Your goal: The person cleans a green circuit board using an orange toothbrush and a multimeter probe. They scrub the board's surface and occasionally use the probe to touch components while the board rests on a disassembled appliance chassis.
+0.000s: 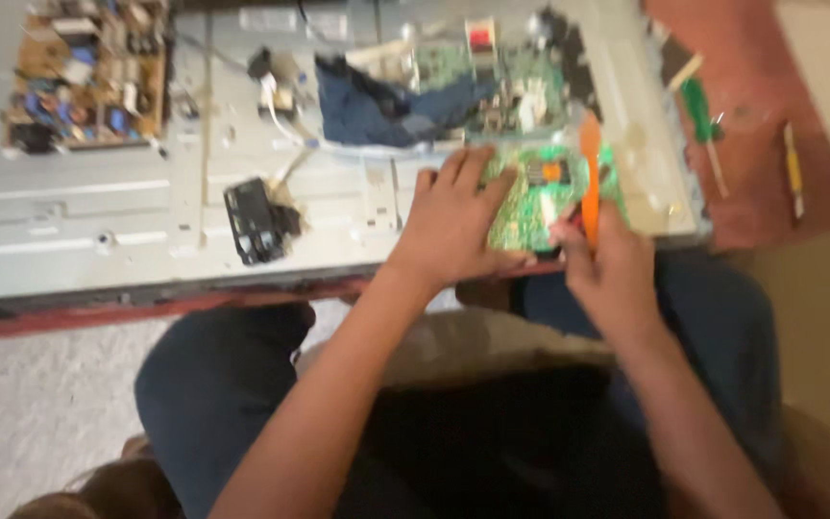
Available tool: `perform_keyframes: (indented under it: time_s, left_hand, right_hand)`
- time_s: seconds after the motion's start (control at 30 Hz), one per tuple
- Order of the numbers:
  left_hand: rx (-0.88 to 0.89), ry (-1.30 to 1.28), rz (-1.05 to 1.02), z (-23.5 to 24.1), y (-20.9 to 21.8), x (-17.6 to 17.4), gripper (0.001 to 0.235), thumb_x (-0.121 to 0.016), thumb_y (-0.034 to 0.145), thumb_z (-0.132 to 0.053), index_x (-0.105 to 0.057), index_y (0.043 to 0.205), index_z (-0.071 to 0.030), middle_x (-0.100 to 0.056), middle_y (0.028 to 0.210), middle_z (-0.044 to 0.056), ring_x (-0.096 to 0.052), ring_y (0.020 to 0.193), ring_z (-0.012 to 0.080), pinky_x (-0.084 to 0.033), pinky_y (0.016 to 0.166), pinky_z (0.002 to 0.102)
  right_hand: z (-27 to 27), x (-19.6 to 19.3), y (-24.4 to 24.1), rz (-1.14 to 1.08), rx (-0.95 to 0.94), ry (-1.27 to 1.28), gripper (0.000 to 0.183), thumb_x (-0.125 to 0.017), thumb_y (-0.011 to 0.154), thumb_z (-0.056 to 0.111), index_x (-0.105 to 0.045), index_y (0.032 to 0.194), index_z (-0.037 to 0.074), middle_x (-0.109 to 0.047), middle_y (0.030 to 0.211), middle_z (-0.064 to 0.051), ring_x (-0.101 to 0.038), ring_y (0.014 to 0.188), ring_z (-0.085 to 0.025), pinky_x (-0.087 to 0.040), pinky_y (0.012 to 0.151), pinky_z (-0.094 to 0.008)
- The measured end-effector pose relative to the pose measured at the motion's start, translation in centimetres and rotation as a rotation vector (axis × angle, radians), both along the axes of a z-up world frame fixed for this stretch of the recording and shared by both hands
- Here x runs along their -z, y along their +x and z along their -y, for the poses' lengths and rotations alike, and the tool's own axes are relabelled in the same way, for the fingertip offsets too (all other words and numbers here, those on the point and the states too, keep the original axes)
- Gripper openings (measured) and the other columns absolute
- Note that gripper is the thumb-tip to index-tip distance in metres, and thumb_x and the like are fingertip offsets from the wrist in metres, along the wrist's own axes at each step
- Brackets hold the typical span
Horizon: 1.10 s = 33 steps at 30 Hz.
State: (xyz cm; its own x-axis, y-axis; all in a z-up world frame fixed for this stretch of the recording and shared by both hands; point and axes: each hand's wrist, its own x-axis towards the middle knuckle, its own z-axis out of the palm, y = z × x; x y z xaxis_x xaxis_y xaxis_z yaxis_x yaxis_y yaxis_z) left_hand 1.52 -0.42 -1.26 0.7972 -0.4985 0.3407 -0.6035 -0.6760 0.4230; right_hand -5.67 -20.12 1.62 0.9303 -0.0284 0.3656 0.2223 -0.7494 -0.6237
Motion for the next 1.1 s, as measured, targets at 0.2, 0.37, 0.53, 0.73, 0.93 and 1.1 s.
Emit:
perform_keyframes:
  time_s: [0.2, 0.37, 0.53, 0.73, 0.93, 1.1]
  left_hand:
    - [-0.016, -0.074, 0.071, 0.1, -0.9, -0.8, 0.108, -0.081, 0.061, -0.075, -0.055, 0.142, -0.008, -0.041, 0.154, 0.024, -0.036, 0.145, 0.0425, -0.032, 0.107, 0.063]
    - [0.047, -0.157, 0.186, 0.1, -1.9, -2.0, 0.081, -0.074, 0.082, -0.054, -0.056, 0.14, -0.001, -0.05, 0.148, 0.021, -0.045, 0.138, 0.0399, -0.036, 0.108, 0.058]
    - [0.261, -0.399, -0.012, 1.1, -4.6, -3.9, 0.023, -0.06, 0.103, -0.016, -0.067, 0.121, -0.005, -0.069, 0.116, 0.012, -0.066, 0.105, 0.0292, -0.054, 0.094, 0.04]
    - [0.289, -0.96, -0.899, 2.4, -6.4, -3.7, 0.025, -0.051, 0.104, -0.012, -0.068, 0.116, 0.001, -0.07, 0.088, 0.007, -0.06, 0.067, 0.0102, -0.051, 0.065, 0.028]
    - [0.379, -1.196, -1.076, 1.7, -6.9, -2.4, 0.022, -0.055, 0.105, -0.014, -0.069, 0.116, 0.0, -0.07, 0.088, 0.004, -0.056, 0.066, 0.0061, -0.045, 0.062, 0.022]
    - [0.298, -0.997, -0.999, 1.8, -5.8, -1.9, 0.018, -0.066, 0.101, -0.014, -0.072, 0.108, 0.002, -0.072, 0.084, 0.008, -0.058, 0.062, 0.0069, -0.046, 0.057, 0.023]
  right_hand:
    - [0.9, -1.6, -1.1, 0.029, 0.113, 0.44, 0.018, -0.065, 0.107, 0.019, -0.064, 0.103, 0.002, -0.071, 0.086, -0.007, -0.06, 0.068, -0.01, -0.048, 0.062, -0.025]
    - [3.6, -1.0, 0.3, -0.081, 0.053, 1.019, 0.021, -0.063, 0.106, 0.027, -0.06, 0.108, 0.006, -0.07, 0.093, -0.01, -0.057, 0.072, -0.01, -0.042, 0.057, -0.022]
    - [4.8, 0.3, 0.5, -0.261, -0.317, 1.768, 0.025, -0.064, 0.114, 0.027, -0.061, 0.119, 0.003, -0.063, 0.105, -0.008, -0.056, 0.087, -0.015, -0.043, 0.061, -0.023]
    - [4.1, 0.7, -0.2, -0.302, -0.35, 1.681, 0.031, -0.062, 0.108, 0.023, -0.056, 0.129, 0.001, -0.064, 0.11, -0.01, -0.056, 0.089, -0.013, -0.043, 0.061, -0.022]
    - [4.0, 0.9, -0.1, -0.353, -0.309, 1.538, 0.039, -0.062, 0.104, 0.02, -0.054, 0.136, -0.001, -0.065, 0.113, -0.011, -0.057, 0.086, -0.012, -0.043, 0.059, -0.023]
    - [4.1, 1.8, 0.2, -0.361, -0.383, 1.554, 0.036, -0.063, 0.105, 0.016, -0.054, 0.135, -0.001, -0.064, 0.11, -0.012, -0.056, 0.083, -0.013, -0.044, 0.062, -0.024]
